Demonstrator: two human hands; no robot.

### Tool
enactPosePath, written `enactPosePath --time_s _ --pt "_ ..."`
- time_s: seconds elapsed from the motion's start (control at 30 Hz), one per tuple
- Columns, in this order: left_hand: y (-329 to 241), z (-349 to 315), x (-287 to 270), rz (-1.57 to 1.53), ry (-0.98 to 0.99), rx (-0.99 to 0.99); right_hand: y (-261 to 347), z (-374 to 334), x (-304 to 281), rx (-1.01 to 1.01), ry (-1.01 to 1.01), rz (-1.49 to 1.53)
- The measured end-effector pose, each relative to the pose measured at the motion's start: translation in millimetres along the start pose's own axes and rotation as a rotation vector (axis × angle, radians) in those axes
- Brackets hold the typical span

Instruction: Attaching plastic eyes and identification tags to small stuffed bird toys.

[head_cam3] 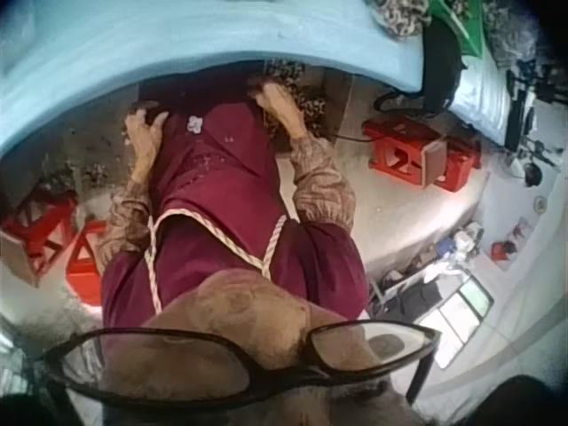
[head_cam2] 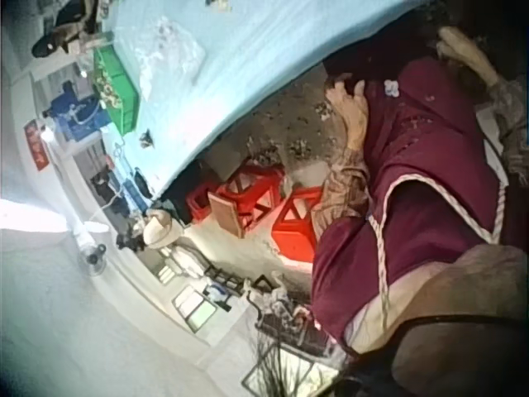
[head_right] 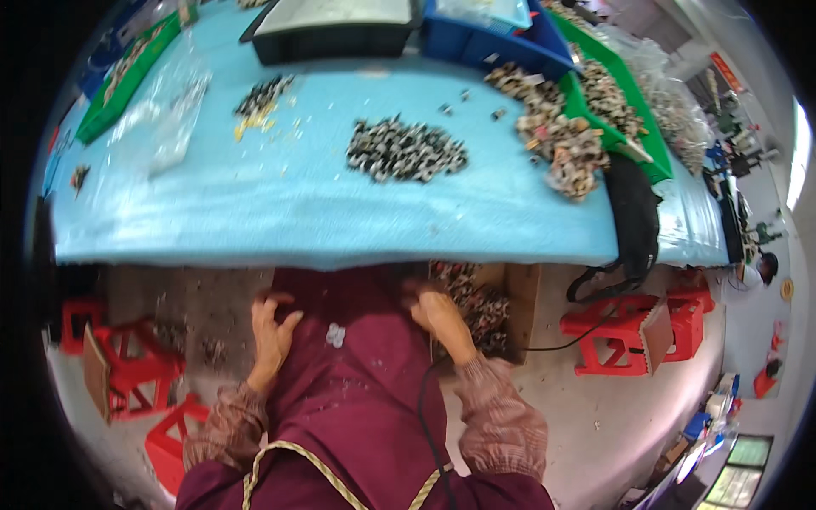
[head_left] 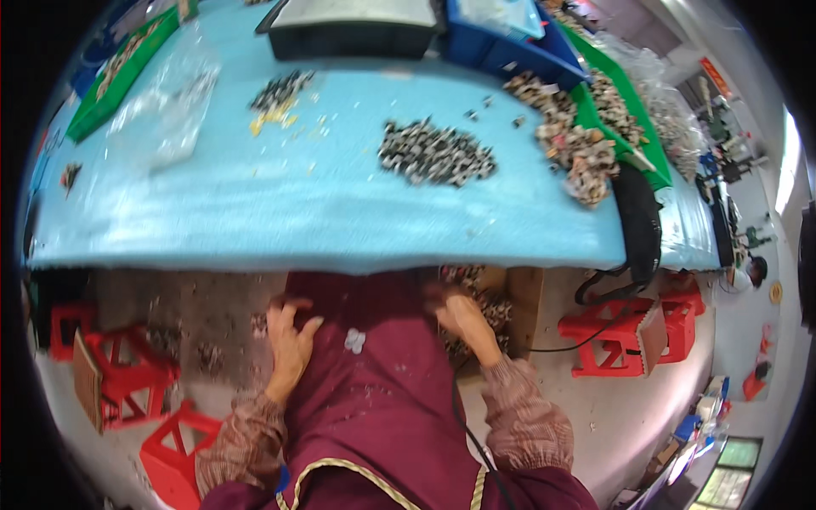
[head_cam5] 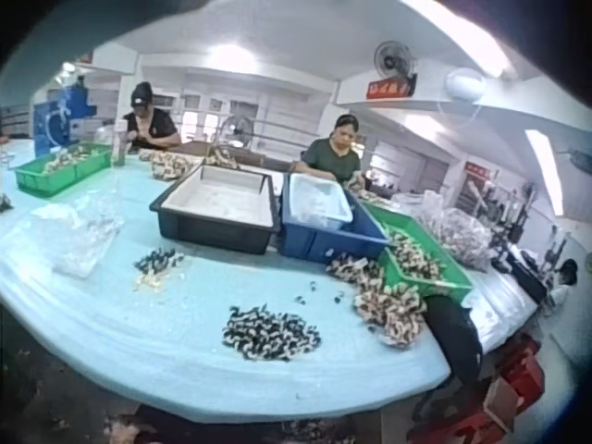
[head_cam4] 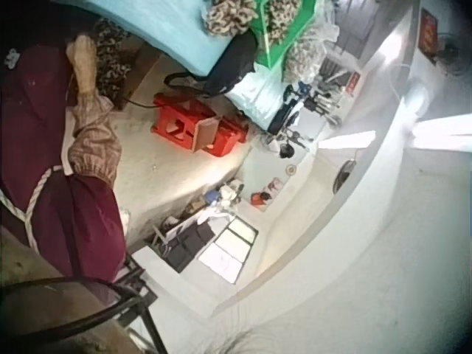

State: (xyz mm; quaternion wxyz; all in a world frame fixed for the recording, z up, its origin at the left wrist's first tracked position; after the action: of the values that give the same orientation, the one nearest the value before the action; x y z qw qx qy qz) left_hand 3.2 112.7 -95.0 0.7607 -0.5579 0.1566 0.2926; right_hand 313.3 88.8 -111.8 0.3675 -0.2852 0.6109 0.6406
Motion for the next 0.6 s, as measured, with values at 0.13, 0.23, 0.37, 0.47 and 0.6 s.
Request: enactPosePath --time_s 0.13,0.23,0.37,0.47,0.6 --pt "3 5 6 -0.011 0.029 -0.053 70 12 -120 0.054 0.11 0.484" --pt "-3 16 8 0.001 0.069 -0.084 77 48 -178 0.163 -0.182 0.565" --pt "-6 26 13 -0.045 0.095 -0.083 24 120 -198 0.067 -0.48 0.36" --pt "4 24 11 -0.087 0.035 -0.084 -5 150 -213 0.046 -0.639 0.181" --pt "15 15 -7 -0.097 0.009 -0.3 -46 152 -254 0.039 -1.025 0.006"
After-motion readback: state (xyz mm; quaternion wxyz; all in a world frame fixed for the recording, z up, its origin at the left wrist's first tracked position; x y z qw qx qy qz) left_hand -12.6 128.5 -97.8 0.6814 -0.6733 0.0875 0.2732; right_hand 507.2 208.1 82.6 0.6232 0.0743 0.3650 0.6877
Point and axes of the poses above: each hand's wrist, its own z-axis towards the middle knuckle, its own x-axis out of the palm, y = z × x, the point moved 2 cm from there along z, towards the middle knuckle, and after that the axes turned 12 degrees about -y, right-handed, at the moved point
